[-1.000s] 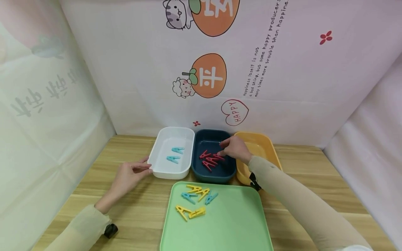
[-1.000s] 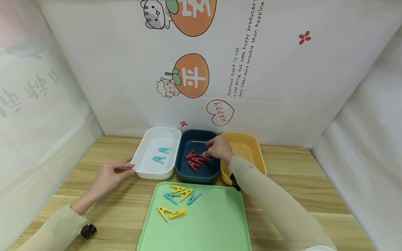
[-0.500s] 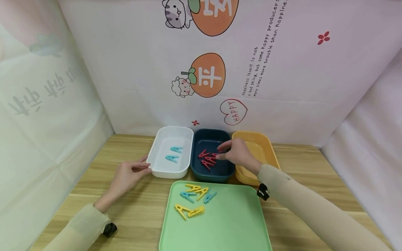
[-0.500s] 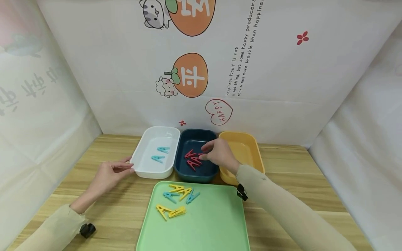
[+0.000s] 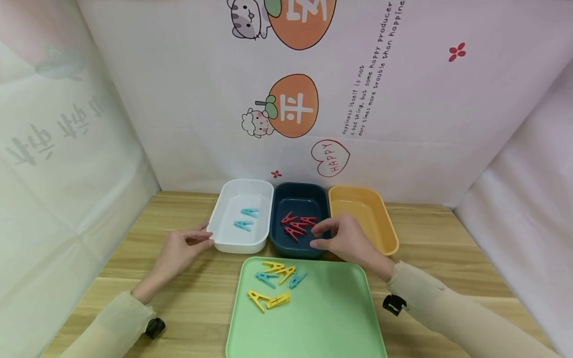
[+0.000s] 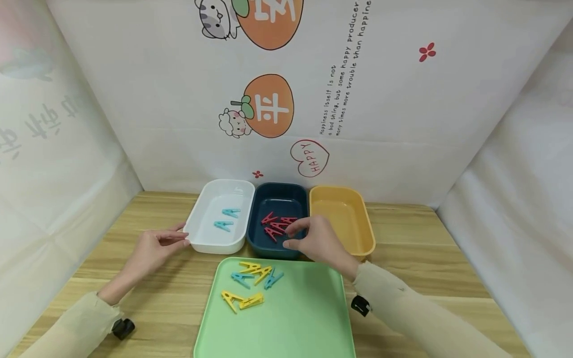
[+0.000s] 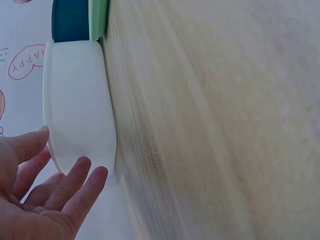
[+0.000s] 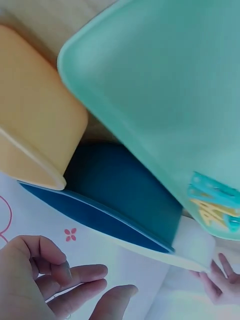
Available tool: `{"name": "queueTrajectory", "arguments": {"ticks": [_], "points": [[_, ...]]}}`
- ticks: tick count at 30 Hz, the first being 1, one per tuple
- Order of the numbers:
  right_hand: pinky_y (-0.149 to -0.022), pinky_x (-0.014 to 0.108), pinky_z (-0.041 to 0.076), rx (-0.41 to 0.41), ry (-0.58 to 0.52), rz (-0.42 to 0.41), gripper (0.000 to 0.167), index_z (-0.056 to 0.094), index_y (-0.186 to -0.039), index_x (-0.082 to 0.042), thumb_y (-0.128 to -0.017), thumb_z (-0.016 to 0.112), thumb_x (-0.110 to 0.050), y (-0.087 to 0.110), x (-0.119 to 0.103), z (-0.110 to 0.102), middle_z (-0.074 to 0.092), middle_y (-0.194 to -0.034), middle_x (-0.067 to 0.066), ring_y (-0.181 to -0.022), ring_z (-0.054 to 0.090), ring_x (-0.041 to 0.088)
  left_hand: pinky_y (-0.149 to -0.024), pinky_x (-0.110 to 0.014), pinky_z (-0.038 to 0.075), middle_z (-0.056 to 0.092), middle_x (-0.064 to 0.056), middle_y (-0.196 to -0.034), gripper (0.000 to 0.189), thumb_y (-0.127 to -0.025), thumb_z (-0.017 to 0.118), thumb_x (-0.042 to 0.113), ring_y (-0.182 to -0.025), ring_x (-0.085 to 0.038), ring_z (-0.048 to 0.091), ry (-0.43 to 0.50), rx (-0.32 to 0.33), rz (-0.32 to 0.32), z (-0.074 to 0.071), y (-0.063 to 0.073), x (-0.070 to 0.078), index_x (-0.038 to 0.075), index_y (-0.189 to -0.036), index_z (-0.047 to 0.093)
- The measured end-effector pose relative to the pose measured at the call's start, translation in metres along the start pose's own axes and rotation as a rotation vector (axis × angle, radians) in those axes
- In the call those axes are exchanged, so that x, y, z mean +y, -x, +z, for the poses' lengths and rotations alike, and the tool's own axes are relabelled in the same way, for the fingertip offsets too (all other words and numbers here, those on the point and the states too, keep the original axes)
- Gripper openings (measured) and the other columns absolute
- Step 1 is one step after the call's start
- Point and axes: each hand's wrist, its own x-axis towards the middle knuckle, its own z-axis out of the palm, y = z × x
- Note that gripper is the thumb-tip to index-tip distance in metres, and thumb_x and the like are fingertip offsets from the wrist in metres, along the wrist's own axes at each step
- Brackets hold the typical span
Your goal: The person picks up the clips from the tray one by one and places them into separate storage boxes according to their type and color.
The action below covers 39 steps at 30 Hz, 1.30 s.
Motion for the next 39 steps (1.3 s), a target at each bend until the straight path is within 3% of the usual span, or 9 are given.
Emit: {"name": "queueTrajectory", "arguments": {"ticks": [4,11,20,24,29,34,39], "points": [[-0.050,0.027,0.036,-0.002,-0.046,0.000,0.017,0.084,-0.101,-0.012,-0.085,0.091,-0.014,0.016,0.000,-0.002,0.071,-0.083,-0.002,-0.057,0.050,0.022,-0.075,-0.017,0.056,0.068,-0.019,-0.134,0.019,-0.090,0.085,0.006,-0.108,-0.036,0.074,-0.007,0.002,-0.003,0.000,0.000,0.000,-0.004,-0.106,0.081],[-0.057,0.027,0.031,-0.018,-0.116,0.018,0.017,0.084,-0.098,-0.013,-0.083,0.092,-0.013,0.039,0.002,-0.001,0.060,-0.072,-0.001,-0.062,0.044,0.019,-0.074,-0.017,0.057,0.067,-0.019,-0.134,0.019,-0.090,0.085,0.005,-0.107,-0.036,0.074,-0.007,0.004,-0.007,0.000,0.000,0.000,-0.003,-0.106,0.081],[-0.053,0.025,0.029,-0.051,-0.159,0.043,0.018,0.083,-0.098,-0.013,-0.082,0.093,-0.017,0.063,0.007,0.004,0.041,-0.061,-0.004,-0.055,0.038,0.012,-0.079,-0.017,0.056,0.067,-0.018,-0.136,0.020,-0.090,0.085,0.007,-0.113,-0.037,0.072,-0.028,-0.006,-0.017,0.000,0.003,0.000,-0.002,-0.108,0.081],[-0.054,0.024,0.034,-0.059,-0.159,0.065,0.018,0.083,-0.097,-0.017,-0.083,0.093,-0.019,0.072,0.011,0.006,0.053,-0.064,-0.004,-0.059,0.045,0.013,-0.080,-0.015,0.054,0.067,-0.018,-0.136,0.020,-0.091,0.085,0.008,-0.116,-0.037,0.070,-0.025,-0.003,-0.009,-0.001,0.003,0.001,-0.002,-0.108,0.081],[-0.057,0.025,0.041,-0.061,-0.189,0.067,0.019,0.083,-0.099,-0.016,-0.083,0.092,-0.018,0.081,0.016,0.009,0.073,-0.084,-0.002,-0.066,0.054,0.014,-0.079,-0.015,0.054,0.067,-0.018,-0.136,0.019,-0.092,0.084,0.008,-0.117,-0.038,0.070,-0.010,-0.004,0.000,-0.001,0.002,0.002,-0.003,-0.108,0.081],[-0.056,0.025,0.045,-0.061,-0.225,0.048,0.020,0.082,-0.100,-0.011,-0.083,0.092,-0.018,0.086,0.019,0.012,0.075,-0.087,-0.002,-0.067,0.057,0.012,-0.079,-0.016,0.055,0.066,-0.018,-0.136,0.019,-0.091,0.084,0.007,-0.117,-0.038,0.069,-0.009,-0.006,0.000,-0.001,0.002,0.003,-0.003,-0.107,0.081],[-0.059,0.026,0.050,-0.067,-0.195,0.053,0.021,0.082,-0.100,-0.010,-0.083,0.092,-0.018,0.088,0.022,0.015,0.076,-0.089,0.000,-0.070,0.061,0.011,-0.079,-0.016,0.055,0.066,-0.019,-0.137,0.019,-0.091,0.084,0.006,-0.116,-0.038,0.070,-0.003,-0.009,-0.003,-0.001,0.003,0.002,-0.004,-0.108,0.080]]}}
